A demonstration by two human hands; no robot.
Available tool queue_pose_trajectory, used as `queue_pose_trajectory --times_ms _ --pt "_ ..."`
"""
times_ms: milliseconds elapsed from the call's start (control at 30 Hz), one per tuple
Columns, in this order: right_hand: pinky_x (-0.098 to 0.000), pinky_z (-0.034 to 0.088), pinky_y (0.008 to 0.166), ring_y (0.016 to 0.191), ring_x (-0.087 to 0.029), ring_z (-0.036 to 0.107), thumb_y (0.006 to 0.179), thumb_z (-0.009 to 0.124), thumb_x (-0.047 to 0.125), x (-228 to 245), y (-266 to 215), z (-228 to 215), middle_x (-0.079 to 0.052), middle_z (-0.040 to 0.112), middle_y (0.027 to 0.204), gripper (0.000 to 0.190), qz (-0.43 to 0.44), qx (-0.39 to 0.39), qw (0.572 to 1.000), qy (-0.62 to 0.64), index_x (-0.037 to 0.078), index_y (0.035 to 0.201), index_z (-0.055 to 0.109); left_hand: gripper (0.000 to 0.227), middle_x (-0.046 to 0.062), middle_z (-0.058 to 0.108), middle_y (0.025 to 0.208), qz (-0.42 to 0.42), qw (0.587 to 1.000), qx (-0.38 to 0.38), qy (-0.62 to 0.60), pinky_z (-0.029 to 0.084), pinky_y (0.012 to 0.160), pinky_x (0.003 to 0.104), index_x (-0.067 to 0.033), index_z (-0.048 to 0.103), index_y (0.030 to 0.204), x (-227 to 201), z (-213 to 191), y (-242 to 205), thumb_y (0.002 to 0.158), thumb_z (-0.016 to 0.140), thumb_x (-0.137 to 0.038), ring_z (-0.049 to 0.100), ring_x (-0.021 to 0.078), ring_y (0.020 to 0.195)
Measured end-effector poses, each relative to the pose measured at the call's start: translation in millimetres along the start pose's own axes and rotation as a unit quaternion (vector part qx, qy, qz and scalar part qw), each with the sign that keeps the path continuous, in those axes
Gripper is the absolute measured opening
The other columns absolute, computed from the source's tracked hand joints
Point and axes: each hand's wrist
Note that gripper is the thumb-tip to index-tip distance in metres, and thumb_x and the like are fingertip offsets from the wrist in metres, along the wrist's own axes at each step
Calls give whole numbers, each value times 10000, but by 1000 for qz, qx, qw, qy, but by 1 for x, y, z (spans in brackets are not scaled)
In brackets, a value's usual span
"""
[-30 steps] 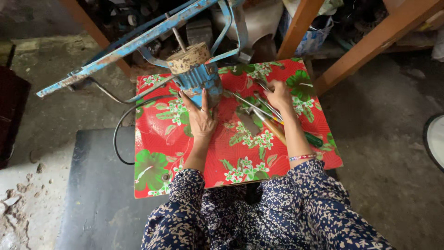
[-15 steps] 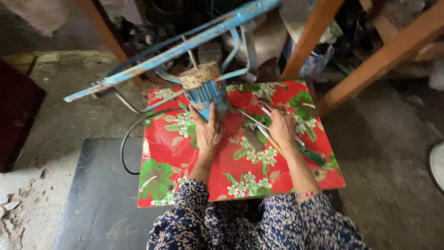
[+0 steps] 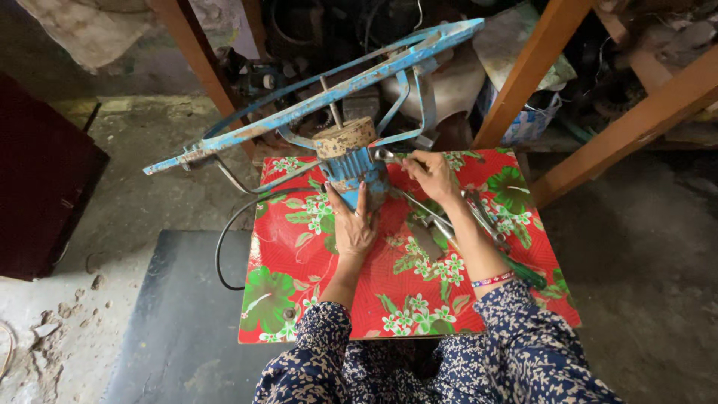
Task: The person uses a wrench to loosen and tighten bolts on a blue metal fan frame placed on a red floral table. They rotate the frame to access different bolt locations and continue adjusting the fasteners throughout the clip.
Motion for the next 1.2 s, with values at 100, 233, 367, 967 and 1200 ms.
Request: queue_pose_trajectory --times_ms 100,233,367,967,1200 --pt "-266 441 588 641 -56 579 1005 666 182 -4 11 -7 -15 671 690 221 -51 62 997 8 4 884 712 936 474 18 1590 8 1000 -14 -8 421 1114 630 -288 253 1606 0 1 -1 838 787 -254 247 710 1422" --pt "-267 494 618 660 -58 636 966 682 126 -5 24 -15 -28 721 743 141 -57 61 996 -13 7 914 738 930 470 16 1595 12 1000 -25 -9 410 1129 632 -287 251 1607 0 1 -1 851 792 -256 224 707 1441" --pt "-282 504 634 686 -70 645 943 706 103 -5 34 -23 -42 738 762 110 -62 85 994 -28 5 923 750 936 472 8 1596 2 1000 -12 -11 410 1128 625 -288 258 1605 -2 -1 2 838 792 -250 219 699 1442" --pt "-259 336 389 439 -69 459 1053 561 344 -4 -23 43 6 552 562 415 206 -13 968 143 78 745 637 1039 463 -17 1578 -1 1000 22 17 413 1128 614 -283 202 1614 -5 -6 0 779 818 -345 204 697 1434" --pt "-263 255 354 388 -71 335 1085 461 400 27 -42 109 24 441 549 428 269 -115 855 428 77 813 531 888 472 -17 1611 9 1000 -3 16 393 1169 581 -274 247 1627 19 26 -13 881 728 -276 182 693 1465"
Point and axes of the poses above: each hand's wrist, its own y-axis towards the middle knuckle, its own z-axis out of the palm, x = y × z
